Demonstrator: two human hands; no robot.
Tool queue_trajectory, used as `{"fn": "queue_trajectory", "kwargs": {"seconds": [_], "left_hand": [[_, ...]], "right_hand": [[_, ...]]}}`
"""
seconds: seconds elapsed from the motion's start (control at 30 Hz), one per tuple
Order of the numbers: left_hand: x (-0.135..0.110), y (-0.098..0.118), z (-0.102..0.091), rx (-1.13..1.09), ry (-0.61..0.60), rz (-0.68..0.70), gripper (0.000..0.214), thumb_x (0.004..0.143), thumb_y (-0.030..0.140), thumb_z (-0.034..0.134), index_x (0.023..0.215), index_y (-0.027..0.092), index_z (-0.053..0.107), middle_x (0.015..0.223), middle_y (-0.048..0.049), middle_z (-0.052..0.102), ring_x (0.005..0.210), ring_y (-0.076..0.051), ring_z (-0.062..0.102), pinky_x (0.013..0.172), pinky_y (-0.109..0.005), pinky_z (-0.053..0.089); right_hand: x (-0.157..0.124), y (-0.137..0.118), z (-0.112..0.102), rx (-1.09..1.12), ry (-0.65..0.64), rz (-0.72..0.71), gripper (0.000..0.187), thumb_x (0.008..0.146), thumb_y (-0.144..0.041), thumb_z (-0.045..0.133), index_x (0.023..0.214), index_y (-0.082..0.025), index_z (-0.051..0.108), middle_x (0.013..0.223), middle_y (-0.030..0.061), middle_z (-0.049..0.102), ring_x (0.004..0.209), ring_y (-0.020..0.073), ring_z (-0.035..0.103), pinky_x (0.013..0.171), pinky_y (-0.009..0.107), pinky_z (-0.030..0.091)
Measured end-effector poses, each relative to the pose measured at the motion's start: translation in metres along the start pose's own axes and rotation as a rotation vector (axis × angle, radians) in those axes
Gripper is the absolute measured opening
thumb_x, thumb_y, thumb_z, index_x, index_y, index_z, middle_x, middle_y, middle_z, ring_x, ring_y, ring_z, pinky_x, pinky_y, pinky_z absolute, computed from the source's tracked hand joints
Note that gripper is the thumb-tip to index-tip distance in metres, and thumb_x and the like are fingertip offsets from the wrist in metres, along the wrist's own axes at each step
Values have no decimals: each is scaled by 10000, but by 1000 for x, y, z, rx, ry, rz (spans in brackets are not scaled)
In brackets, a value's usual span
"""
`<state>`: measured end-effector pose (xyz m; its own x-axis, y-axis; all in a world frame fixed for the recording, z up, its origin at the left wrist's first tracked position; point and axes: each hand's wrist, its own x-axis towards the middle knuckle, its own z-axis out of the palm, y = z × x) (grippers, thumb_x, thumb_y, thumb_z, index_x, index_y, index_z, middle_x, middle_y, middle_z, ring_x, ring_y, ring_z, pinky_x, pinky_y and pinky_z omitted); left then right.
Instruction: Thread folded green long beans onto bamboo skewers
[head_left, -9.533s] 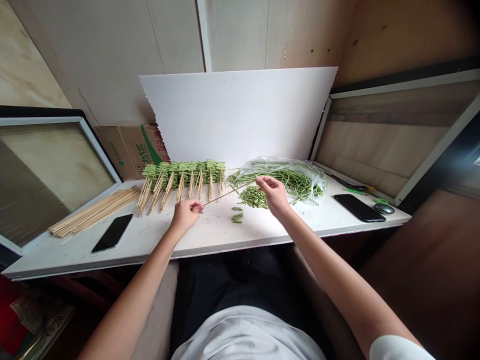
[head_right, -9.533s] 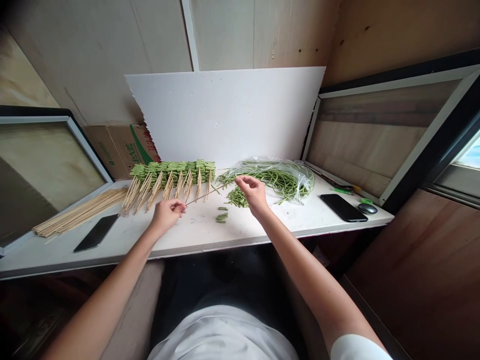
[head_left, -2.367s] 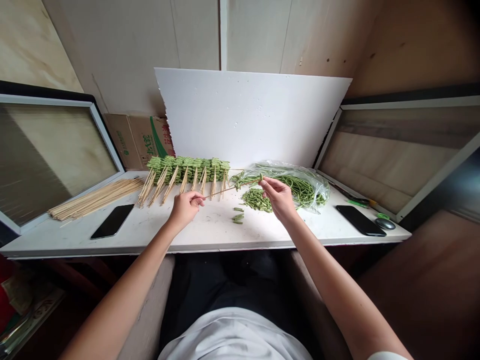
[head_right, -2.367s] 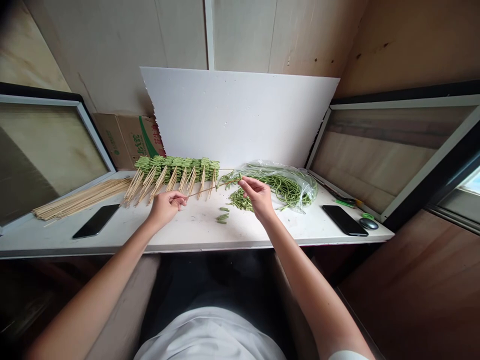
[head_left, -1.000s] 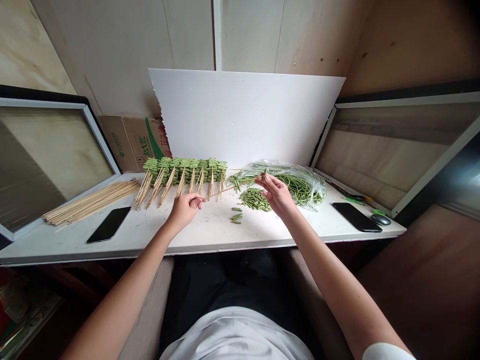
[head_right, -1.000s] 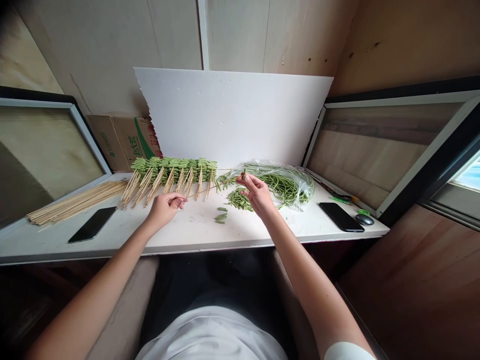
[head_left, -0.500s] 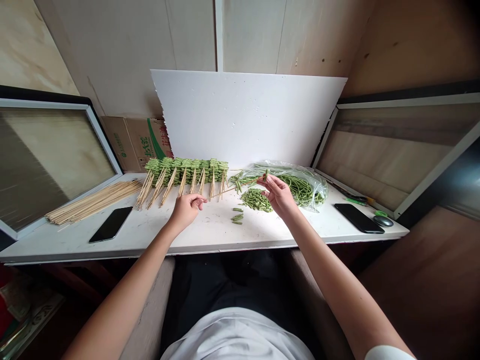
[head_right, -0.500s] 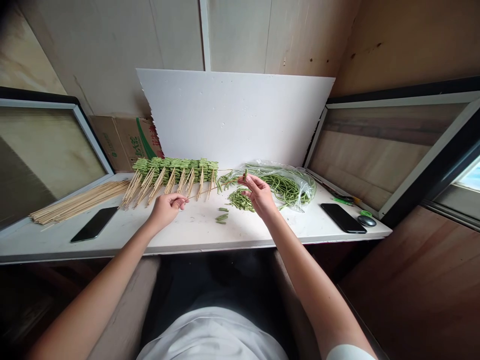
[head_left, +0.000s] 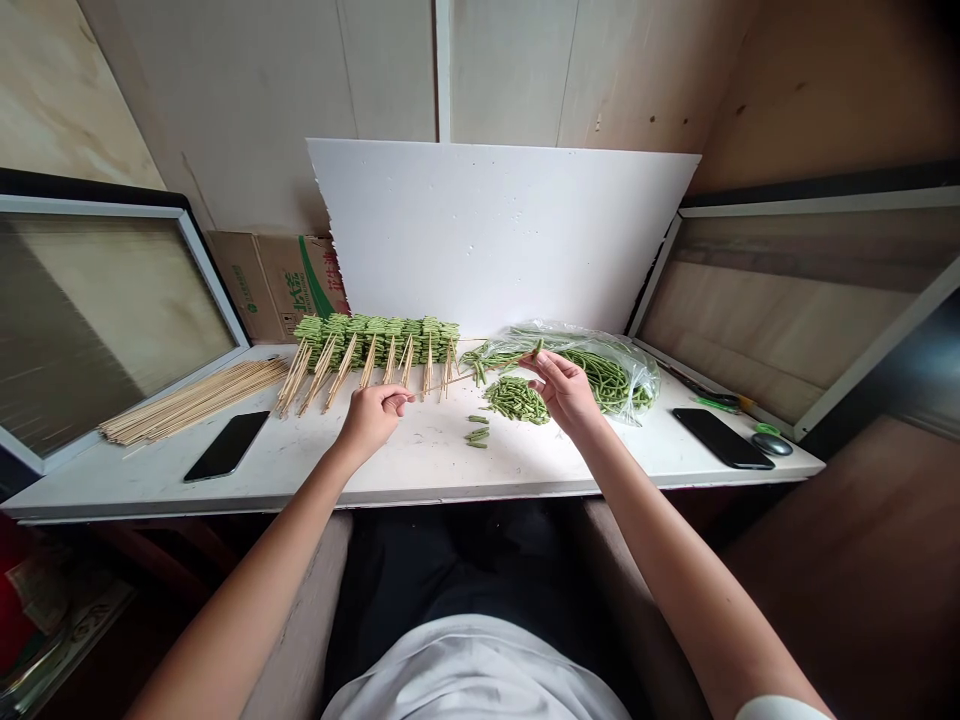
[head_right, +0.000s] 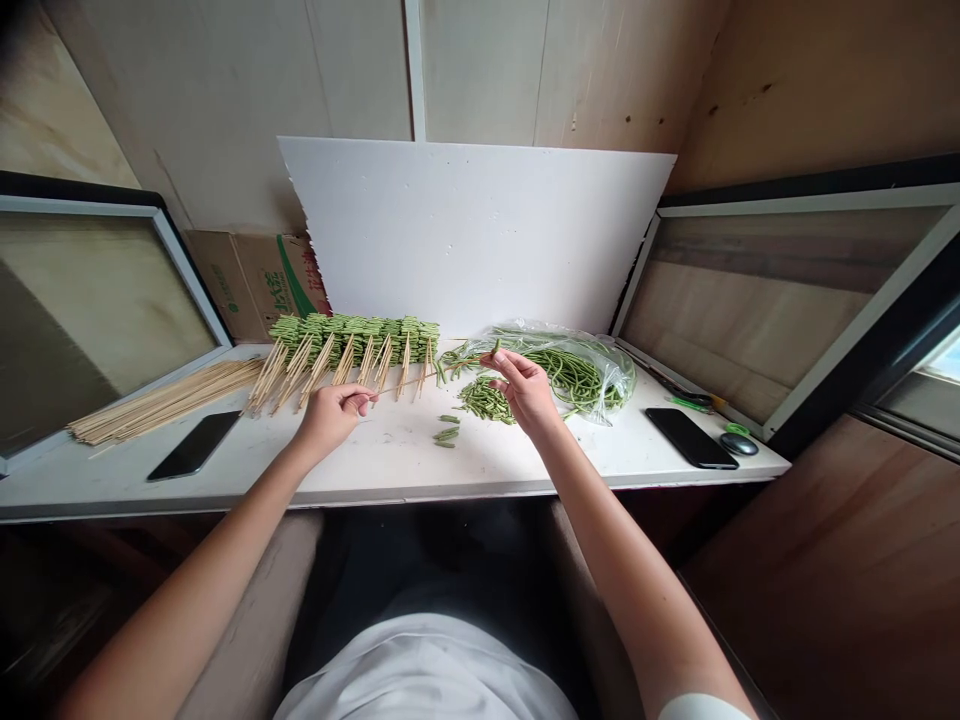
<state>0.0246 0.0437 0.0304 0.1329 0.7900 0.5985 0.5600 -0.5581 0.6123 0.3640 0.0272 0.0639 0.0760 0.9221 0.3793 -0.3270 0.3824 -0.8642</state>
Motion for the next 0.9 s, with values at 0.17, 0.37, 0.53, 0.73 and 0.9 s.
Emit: {"fn": "queue_trajectory", "kwargs": {"seconds": [0.17,0.37,0.53,0.73,0.9], "left_hand": [[0,4,-3,39,14,13,280,913,256,550,850,171,809,658,-33,705,568,-169,604,598,-273,461],[-1,2,-2,88,26,44,271,894,209,543,837,179,807,658,-27,708,624,-180,643,653,-274,481],[-2,-1,-1,97,19,64,277,870,170,541,869,182,817,732,-44,760,693,-201,690,705,-286,519],[-1,-5,1,115,8,85,305,848,112,531,900,186,822,844,-61,809,792,-219,743,764,-299,563],[-4,-6,2,98,15,133,366,810,42,506,930,178,824,890,-68,816,823,-217,753,795,-297,583]], "right_hand": [[1,0,0,-34,23,-24,288,739,-470,925,925,-266,844,1014,61,815,1119,259,735,651,257,545],[1,2,0,-60,43,-17,334,695,-492,946,905,-255,838,996,67,820,1102,272,743,625,266,543],[1,4,-1,-115,53,-28,326,714,-486,934,911,-246,837,979,66,821,1048,262,754,628,274,549],[2,6,-4,-182,55,-62,341,712,-490,933,912,-234,830,976,63,819,965,237,750,650,294,571],[3,9,-4,-180,57,-63,333,711,-486,938,906,-237,834,958,56,813,913,222,742,639,292,571]]}}
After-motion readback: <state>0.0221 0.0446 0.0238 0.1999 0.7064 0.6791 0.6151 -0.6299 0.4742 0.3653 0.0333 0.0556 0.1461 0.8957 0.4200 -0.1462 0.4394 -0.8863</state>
